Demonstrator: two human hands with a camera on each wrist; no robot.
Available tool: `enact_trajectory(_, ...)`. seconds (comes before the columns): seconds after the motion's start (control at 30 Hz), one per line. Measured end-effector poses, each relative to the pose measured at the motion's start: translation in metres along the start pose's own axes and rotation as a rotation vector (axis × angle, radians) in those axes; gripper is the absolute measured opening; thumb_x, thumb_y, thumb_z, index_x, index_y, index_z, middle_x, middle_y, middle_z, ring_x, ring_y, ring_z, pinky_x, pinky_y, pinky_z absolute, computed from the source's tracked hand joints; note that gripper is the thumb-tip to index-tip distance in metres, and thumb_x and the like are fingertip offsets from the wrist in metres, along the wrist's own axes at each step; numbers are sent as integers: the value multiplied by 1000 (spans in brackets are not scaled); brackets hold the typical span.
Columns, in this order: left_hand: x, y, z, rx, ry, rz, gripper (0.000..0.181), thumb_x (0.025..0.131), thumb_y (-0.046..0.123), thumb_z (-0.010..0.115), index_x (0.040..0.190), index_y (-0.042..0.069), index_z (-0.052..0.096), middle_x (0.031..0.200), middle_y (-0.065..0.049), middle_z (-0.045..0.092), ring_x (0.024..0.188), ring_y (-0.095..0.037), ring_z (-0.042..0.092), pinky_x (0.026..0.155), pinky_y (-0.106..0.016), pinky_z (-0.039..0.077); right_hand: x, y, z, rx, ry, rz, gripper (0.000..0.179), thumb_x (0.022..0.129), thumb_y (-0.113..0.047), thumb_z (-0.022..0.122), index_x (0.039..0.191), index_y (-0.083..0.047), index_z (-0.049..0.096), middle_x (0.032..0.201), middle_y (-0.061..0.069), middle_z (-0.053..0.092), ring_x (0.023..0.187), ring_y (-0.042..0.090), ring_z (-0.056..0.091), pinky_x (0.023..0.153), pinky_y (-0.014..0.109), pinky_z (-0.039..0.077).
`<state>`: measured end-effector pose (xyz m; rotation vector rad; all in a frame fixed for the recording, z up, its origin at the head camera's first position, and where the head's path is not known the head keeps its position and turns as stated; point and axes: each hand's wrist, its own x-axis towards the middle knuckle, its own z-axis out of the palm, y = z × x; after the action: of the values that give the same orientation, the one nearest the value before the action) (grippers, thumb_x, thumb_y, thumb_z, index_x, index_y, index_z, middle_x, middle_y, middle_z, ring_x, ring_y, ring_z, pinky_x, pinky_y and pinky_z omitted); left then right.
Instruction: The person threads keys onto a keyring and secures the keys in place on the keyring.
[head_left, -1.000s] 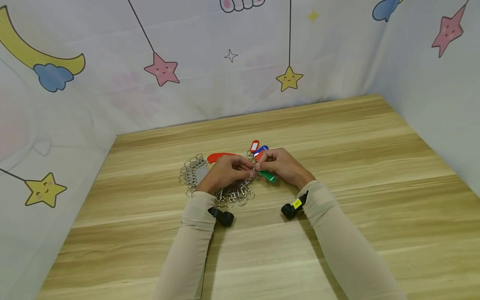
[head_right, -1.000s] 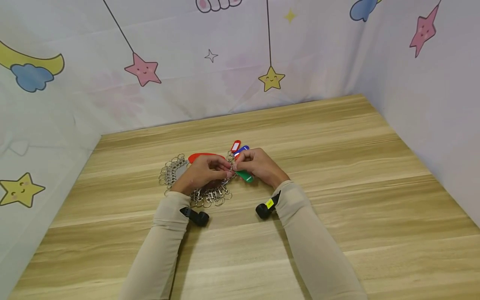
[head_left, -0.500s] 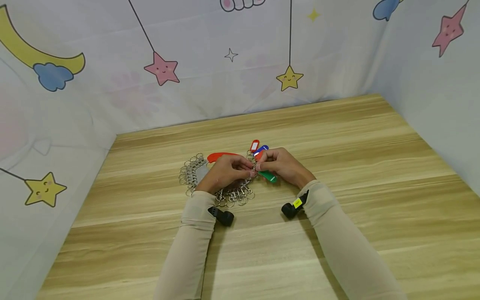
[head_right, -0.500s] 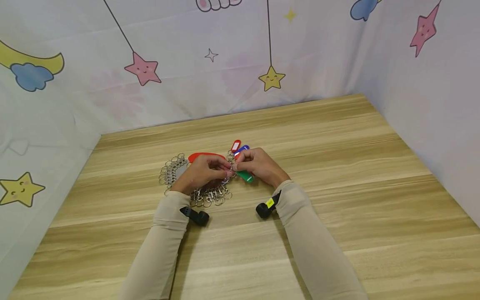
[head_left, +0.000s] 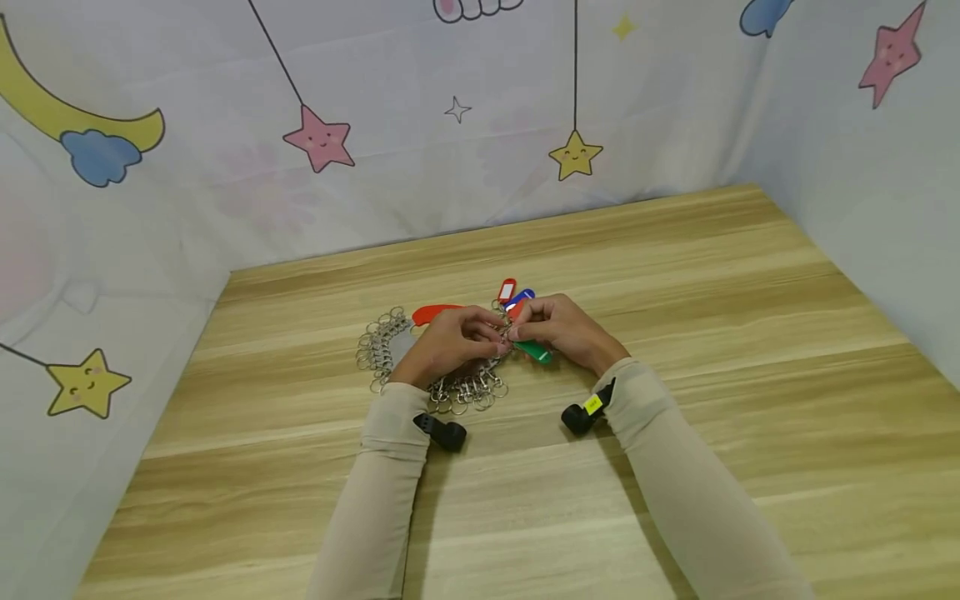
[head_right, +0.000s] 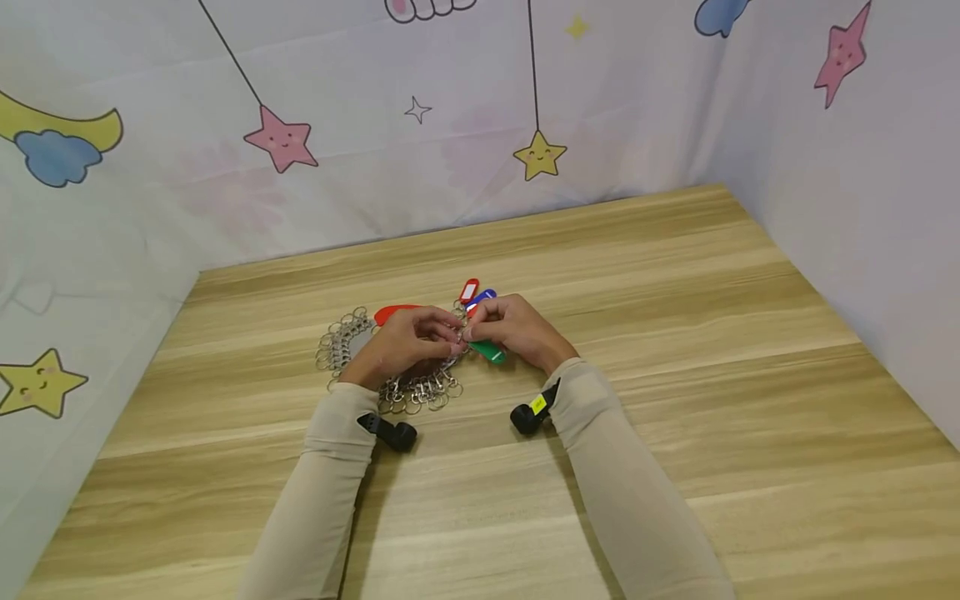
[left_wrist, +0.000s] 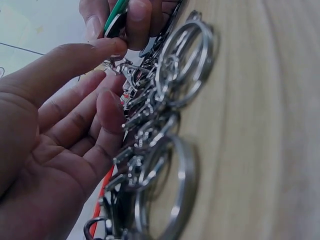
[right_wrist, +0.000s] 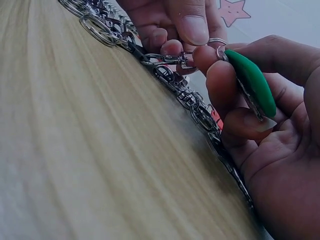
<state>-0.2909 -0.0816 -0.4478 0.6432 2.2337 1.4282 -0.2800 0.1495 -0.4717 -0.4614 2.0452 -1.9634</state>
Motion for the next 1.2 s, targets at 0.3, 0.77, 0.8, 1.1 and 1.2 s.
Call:
enact_trajectory(0.3, 0, -4, -1, 25, -4, 17, 24, 91, 16, 77, 114, 12, 73, 99, -7, 71, 93, -23, 66, 80, -38, 53, 1, 0, 1, 6, 1, 7, 14, 94, -12, 72, 91, 2, 71, 84, 14, 65, 58, 16, 46, 54, 27, 39)
enact_trajectory(0.77, 1, -3, -1, 21, -3, -9, 22, 90, 20, 79, 109, 12, 75, 98, -7, 72, 92, -24, 67, 79, -38, 54, 3, 3, 0, 13, -20, -14, 13, 94, -10, 71, 89, 2, 72, 90, 18, 69, 63, 18, 52, 55, 27, 42)
enact_trajectory(0.8, 1, -3, -1, 20, -4, -11, 22, 89, 20, 80, 109, 12, 75, 98, -7, 72, 92, -24, 67, 79, -38, 54, 3, 3, 0, 19, -21, -14, 13, 94, -10, 71, 89, 2, 72, 89, 18, 69, 64, 18, 53, 56, 27, 42)
enact_trajectory(1.1, 1, -2, -1, -3, -10, -28, 22, 89, 20, 80, 108, 10, 75, 98, -8, 72, 93, -24, 68, 81, -40, 54, 3, 3, 1, 52, -33, -16, 14, 94, -7, 71, 89, 6, 69, 90, 19, 71, 75, 21, 62, 61, 27, 46)
enact_trajectory(1.2, 1, -2, 0, -8, -12, -29, 21, 89, 20, 80, 107, 10, 75, 98, -8, 72, 92, -24, 68, 79, -39, 54, 3, 3, 1, 34, -26, -14, 13, 93, -7, 72, 89, 5, 70, 89, 18, 70, 71, 19, 58, 59, 26, 44)
